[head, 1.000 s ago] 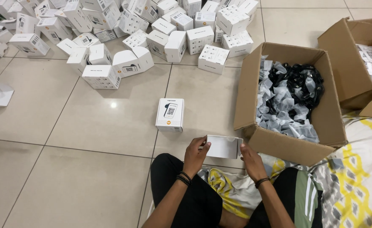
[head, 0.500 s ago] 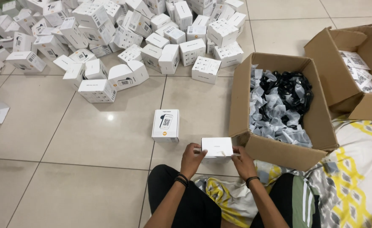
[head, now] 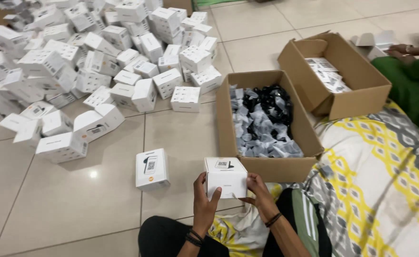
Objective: The person packs electronic items and cables into individual small boxes.
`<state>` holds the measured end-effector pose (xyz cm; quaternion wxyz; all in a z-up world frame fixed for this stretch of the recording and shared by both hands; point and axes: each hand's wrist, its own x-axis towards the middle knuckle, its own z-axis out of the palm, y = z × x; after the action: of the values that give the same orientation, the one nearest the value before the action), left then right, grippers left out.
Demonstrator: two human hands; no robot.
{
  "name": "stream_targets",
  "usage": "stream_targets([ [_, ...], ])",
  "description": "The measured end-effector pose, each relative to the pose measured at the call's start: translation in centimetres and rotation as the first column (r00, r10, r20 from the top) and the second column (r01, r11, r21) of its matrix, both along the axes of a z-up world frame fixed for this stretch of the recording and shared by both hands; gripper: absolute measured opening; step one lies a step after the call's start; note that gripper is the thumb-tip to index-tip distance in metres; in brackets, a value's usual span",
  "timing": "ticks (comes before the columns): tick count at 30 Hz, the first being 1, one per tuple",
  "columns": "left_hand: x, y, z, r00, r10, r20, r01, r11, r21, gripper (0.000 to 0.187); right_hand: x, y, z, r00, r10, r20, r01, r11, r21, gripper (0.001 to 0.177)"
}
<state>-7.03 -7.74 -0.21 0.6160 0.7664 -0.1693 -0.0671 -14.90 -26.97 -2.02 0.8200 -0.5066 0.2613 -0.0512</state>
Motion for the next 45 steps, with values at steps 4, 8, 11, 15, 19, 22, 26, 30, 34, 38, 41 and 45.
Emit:
stream_targets([
  [4, -2.5, -5.6, 5.6, 0.964, -0.099, 0.247, 0.117, 0.991, -0.062, 0.064, -4.1, -4.6, 2.7, 0.964, -0.266, 0.023, 0.265, 0.962, 0.061, 0.033],
  [8, -3.1, -13.6, 7.1, 0.844, -0.314, 0.435, 0.39, 0.916, -0.096, 0.061, -8.0, -12.5, 0.4, 0.831, -0.534, 0.153, 0.537, 0.843, 0.023, 0.024],
  [11, -2.8, -19.6, 8.2, 0.755, -0.472, 0.455, 0.558, 0.827, -0.068, 0.06, -9.4, -17.2, 3.9, 0.69, -0.707, 0.154, 0.706, 0.705, 0.07, 0.019],
  [15, -2.4, -24.5, 9.7, 0.667, -0.55, 0.502, 0.607, 0.793, 0.061, 0.061, -9.3, -28.1, 2.3, 0.464, -0.838, 0.288, 0.848, 0.514, 0.13, 0.034],
  [19, -0.2, -23.0, 7.3, 0.634, -0.539, 0.555, 0.583, 0.804, 0.115, 0.055, -7.9, -35.3, -1.5, 0.518, -0.853, 0.06, 0.855, 0.519, 0.01, 0.041],
  [22, 2.7, -18.8, 4.8, 0.676, -0.537, 0.505, 0.542, 0.826, 0.153, 0.048, -5.3, -33.4, -2.2, 0.699, -0.699, -0.152, 0.682, 0.715, -0.156, 0.033],
  [26, 6.9, -11.4, 0.3, 0.799, -0.45, 0.398, 0.378, 0.892, 0.25, 0.044, 0.5, -24.3, -1.1, 0.889, -0.449, 0.086, 0.457, 0.88, -0.133, 0.02],
  [30, 10.7, -2.9, -3.5, 0.907, -0.29, 0.306, 0.166, 0.913, 0.373, 0.043, 7.3, -14.6, -2.2, 0.985, -0.145, 0.095, 0.165, 0.951, -0.262, 0.019],
  [34, 14.1, 5.3, -7.6, 0.968, -0.108, 0.225, -0.013, 0.878, 0.478, 0.046, 12.7, -4.7, -6.0, 0.97, 0.144, 0.196, -0.073, 0.941, -0.331, 0.021],
  [38, 17.2, 11.0, -11.2, 0.971, 0.062, 0.232, -0.218, 0.633, 0.742, 0.069, 15.3, 3.6, -7.2, 0.945, 0.322, 0.064, -0.277, 0.887, -0.371, 0.024],
  [41, 17.3, 12.1, -11.0, 0.976, 0.06, 0.207, -0.21, 0.484, 0.849, 0.083, 15.2, 7.0, -7.5, 0.913, 0.408, -0.015, -0.39, 0.859, -0.331, 0.024],
  [45, 15.3, 10.9, -10.4, 0.981, -0.05, 0.188, -0.14, 0.489, 0.861, 0.08, 14.2, 8.3, -7.4, 0.879, 0.461, -0.123, -0.474, 0.814, -0.335, 0.028],
])
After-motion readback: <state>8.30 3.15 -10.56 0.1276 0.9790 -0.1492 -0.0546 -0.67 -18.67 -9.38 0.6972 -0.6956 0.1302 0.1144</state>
